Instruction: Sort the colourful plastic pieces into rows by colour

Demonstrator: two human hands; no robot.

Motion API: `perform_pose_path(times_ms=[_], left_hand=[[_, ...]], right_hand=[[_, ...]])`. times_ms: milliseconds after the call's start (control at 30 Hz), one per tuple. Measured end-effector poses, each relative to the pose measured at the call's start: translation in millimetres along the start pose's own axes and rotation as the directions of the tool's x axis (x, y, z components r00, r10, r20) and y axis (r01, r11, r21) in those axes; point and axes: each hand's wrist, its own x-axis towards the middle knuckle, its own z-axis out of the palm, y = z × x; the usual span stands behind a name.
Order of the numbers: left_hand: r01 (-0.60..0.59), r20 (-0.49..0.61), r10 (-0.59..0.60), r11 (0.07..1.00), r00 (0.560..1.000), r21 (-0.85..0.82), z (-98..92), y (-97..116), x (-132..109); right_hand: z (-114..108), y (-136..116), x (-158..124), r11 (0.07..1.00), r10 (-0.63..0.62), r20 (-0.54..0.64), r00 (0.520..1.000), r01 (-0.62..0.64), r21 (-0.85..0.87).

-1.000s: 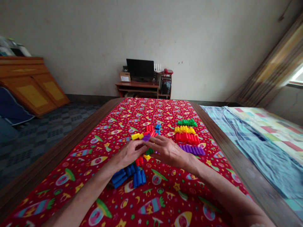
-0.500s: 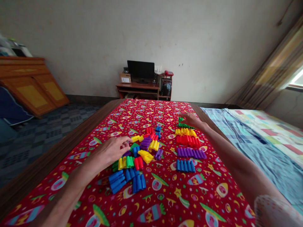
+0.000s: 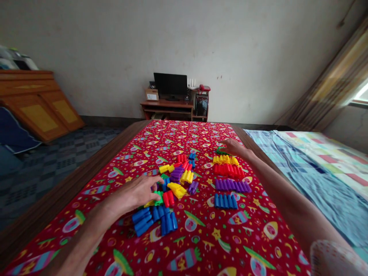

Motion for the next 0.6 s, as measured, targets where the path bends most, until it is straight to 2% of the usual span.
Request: perform_pose_path(times_ms=[100,167,233,333,400,467,600], left_hand=[[-0.039,0.014,0.039,0.999,0.999,-0.007,5.3,-2,2],[-0.059,0.014,0.060,0.998,0.998,-0.018,8.7,-2,4],[-0.069,0.008,0.069,0.997,0.998,-0.027,10.3,0,4],[-0.093,-0.045,0.090,0.992,0.995,-0.085,8.4,5,4],[-0.120,-0.105,0.099,0.969,0.990,-0.214,5.0,9,4],[-0.147,-0.165,0.088,0.909,0.982,-0.390,0.7,11,4],[-0.212,-0.265,0.051,0.751,0.963,-0.625,-4.2,12,7]], right_hand=[[-17,-11,-7,0.996,-0.028,-0.126,0.992,0.038,0.079],[-31,-29,-17,0.986,-0.055,-0.211,0.976,0.086,0.143],[-44,-57,-33,0.966,-0.113,-0.277,0.954,0.171,0.195],[-55,-112,-61,0.896,-0.276,-0.309,0.910,0.360,0.261],[-55,-148,-78,0.835,-0.379,-0.303,0.874,0.465,0.295],[-50,-175,-89,0.789,-0.452,-0.283,0.846,0.527,0.316],[-35,-197,-91,0.708,-0.457,-0.361,0.813,0.578,0.404]])
